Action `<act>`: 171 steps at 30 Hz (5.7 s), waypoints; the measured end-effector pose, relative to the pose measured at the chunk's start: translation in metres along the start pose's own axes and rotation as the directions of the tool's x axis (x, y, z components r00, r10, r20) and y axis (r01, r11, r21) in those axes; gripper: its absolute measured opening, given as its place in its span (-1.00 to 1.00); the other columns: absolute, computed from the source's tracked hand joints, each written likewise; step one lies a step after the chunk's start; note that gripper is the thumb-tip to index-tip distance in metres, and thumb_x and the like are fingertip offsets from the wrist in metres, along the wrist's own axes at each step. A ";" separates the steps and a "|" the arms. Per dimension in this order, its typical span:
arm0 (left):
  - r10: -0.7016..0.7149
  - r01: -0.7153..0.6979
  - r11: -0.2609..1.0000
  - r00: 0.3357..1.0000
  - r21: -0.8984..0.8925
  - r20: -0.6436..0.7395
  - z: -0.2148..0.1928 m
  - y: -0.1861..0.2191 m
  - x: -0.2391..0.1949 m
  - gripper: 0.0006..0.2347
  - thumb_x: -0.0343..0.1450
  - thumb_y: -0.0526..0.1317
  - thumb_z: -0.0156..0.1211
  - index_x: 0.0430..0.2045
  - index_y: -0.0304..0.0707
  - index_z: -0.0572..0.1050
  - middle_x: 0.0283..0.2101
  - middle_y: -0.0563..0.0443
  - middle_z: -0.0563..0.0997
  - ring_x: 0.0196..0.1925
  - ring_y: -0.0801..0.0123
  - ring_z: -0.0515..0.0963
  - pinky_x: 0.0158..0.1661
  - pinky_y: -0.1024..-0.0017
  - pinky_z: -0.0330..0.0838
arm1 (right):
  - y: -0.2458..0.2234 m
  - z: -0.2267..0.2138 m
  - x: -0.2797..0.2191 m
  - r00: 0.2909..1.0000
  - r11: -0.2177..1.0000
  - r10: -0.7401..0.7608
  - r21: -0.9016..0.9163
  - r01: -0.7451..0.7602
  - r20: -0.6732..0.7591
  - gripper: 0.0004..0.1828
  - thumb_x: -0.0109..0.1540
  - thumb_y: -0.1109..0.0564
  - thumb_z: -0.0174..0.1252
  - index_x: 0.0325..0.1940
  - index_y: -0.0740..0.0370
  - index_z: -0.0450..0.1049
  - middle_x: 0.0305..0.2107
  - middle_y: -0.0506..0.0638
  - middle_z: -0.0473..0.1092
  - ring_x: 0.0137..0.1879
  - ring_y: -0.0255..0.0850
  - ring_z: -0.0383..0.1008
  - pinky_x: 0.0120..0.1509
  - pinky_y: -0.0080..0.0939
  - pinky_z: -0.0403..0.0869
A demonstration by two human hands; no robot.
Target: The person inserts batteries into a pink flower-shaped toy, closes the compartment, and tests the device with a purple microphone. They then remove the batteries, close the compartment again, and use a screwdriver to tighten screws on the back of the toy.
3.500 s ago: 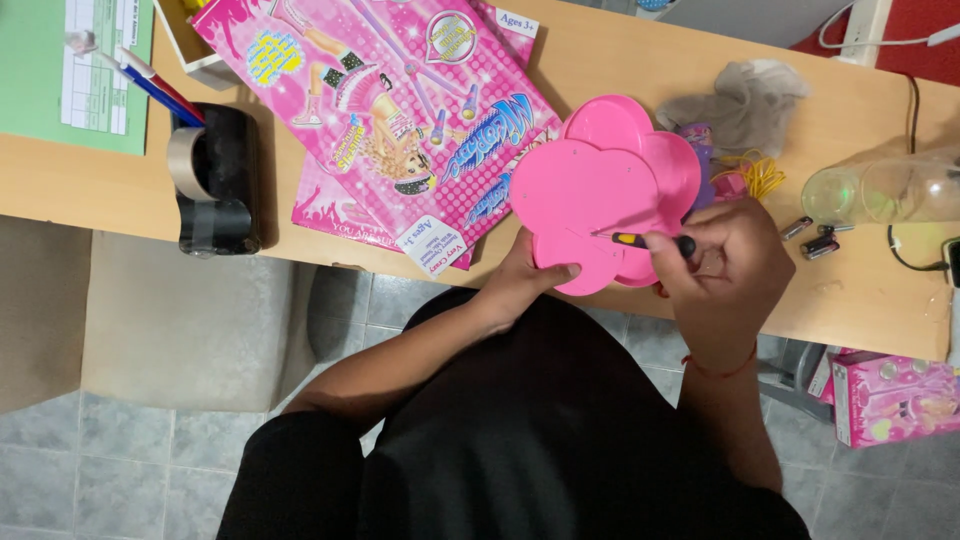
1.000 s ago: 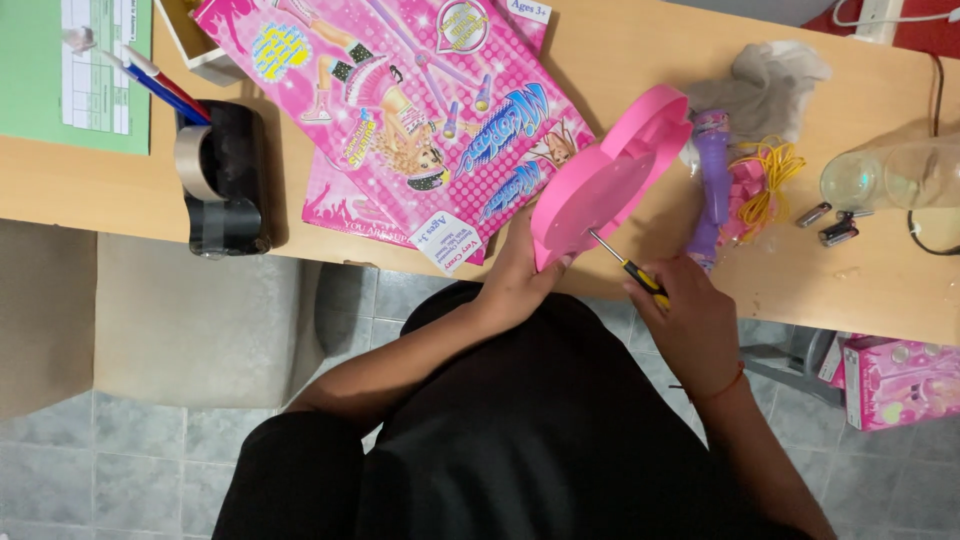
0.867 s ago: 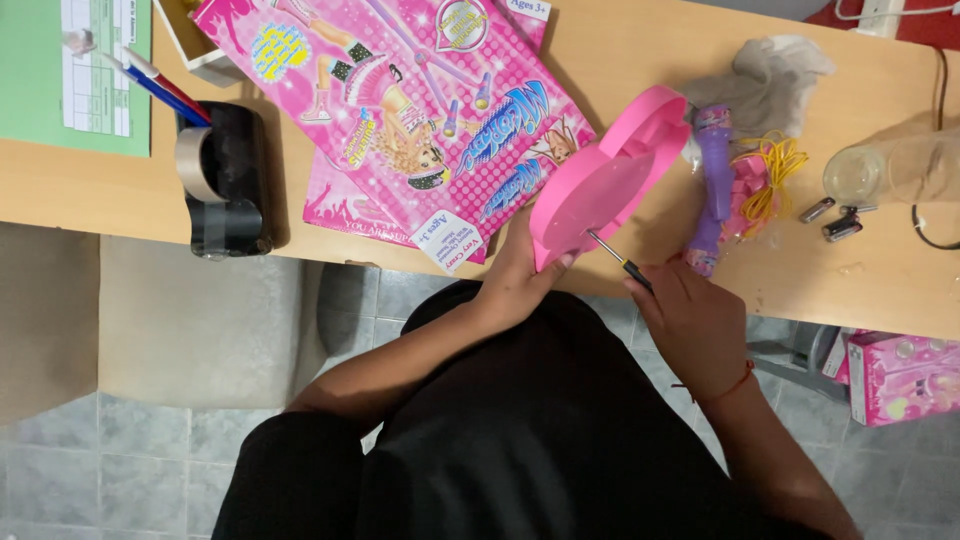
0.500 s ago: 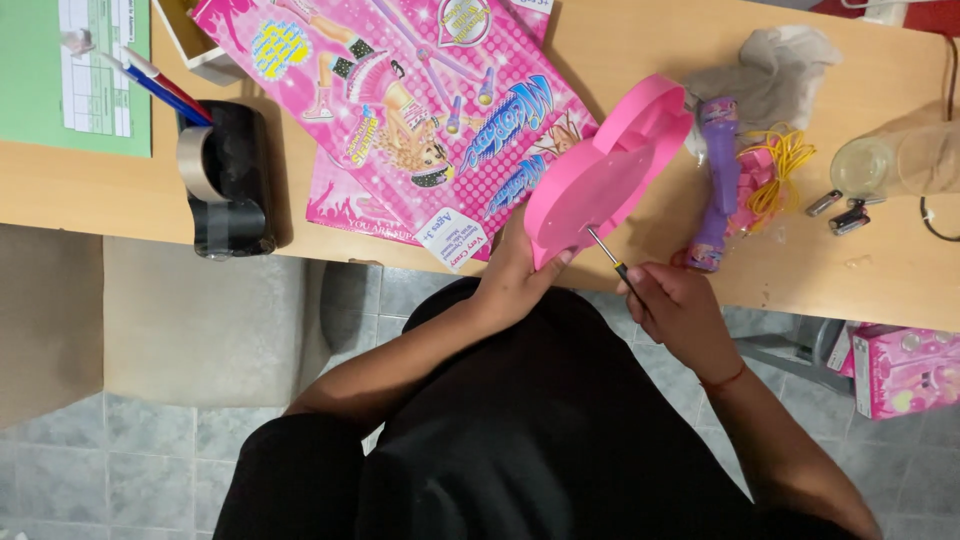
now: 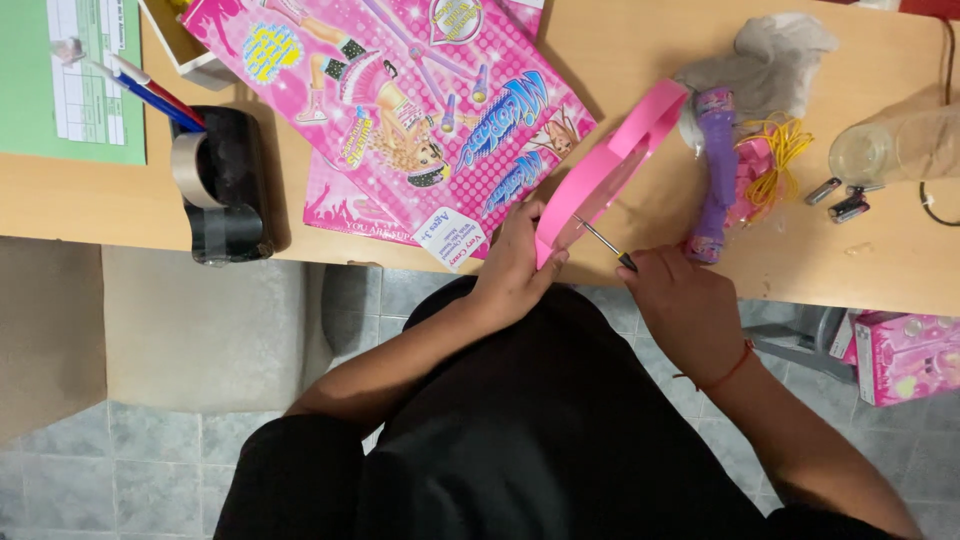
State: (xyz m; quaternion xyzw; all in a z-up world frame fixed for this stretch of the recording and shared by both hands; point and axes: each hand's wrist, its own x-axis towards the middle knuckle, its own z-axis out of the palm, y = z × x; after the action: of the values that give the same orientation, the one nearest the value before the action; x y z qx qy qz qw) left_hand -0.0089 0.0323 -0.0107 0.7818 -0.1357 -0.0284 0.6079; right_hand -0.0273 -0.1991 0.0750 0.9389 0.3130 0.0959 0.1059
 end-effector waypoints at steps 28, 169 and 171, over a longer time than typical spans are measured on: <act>-0.263 0.249 0.835 0.964 -0.490 0.041 0.018 0.010 -0.006 -0.41 0.40 -0.16 0.28 0.27 -0.36 0.13 0.17 -0.16 0.35 0.31 0.17 0.33 0.28 0.14 0.28 | 0.035 -0.040 -0.025 0.948 0.739 0.244 0.594 -0.317 0.202 -0.73 0.41 -0.01 0.13 0.13 0.10 0.54 -0.15 -0.01 0.52 -0.03 -0.06 0.56 -0.02 -0.09 0.48; 0.403 -0.051 0.472 0.900 0.880 -0.164 -0.080 -0.001 -0.030 -0.62 0.45 -0.17 0.27 0.14 -0.09 0.35 -0.29 -0.01 0.65 -0.42 0.14 0.65 -0.50 0.19 0.41 | 0.044 0.014 -0.060 0.635 -0.827 0.097 0.417 -0.377 0.766 -0.20 0.19 0.18 -0.32 0.58 0.14 0.03 0.40 0.15 0.16 0.46 0.06 0.15 0.53 0.18 0.14; 0.509 -0.167 0.554 0.843 0.816 -0.173 -0.103 0.034 -0.026 -0.77 0.47 -0.26 0.29 0.00 -0.06 0.47 -0.27 0.00 0.69 -0.36 0.17 0.69 -0.41 0.28 0.45 | 0.035 0.011 -0.050 0.629 -0.837 0.125 0.422 -0.349 0.767 -0.19 0.17 0.20 -0.31 0.57 0.15 0.04 0.40 0.16 0.16 0.46 0.07 0.15 0.55 0.19 0.14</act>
State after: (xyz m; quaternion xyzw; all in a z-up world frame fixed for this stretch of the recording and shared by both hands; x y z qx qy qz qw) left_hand -0.0183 0.1287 0.0451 0.9112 -0.1614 0.3094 0.2190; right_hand -0.0443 -0.2590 0.0684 0.4916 -0.2371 -0.2581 -0.7972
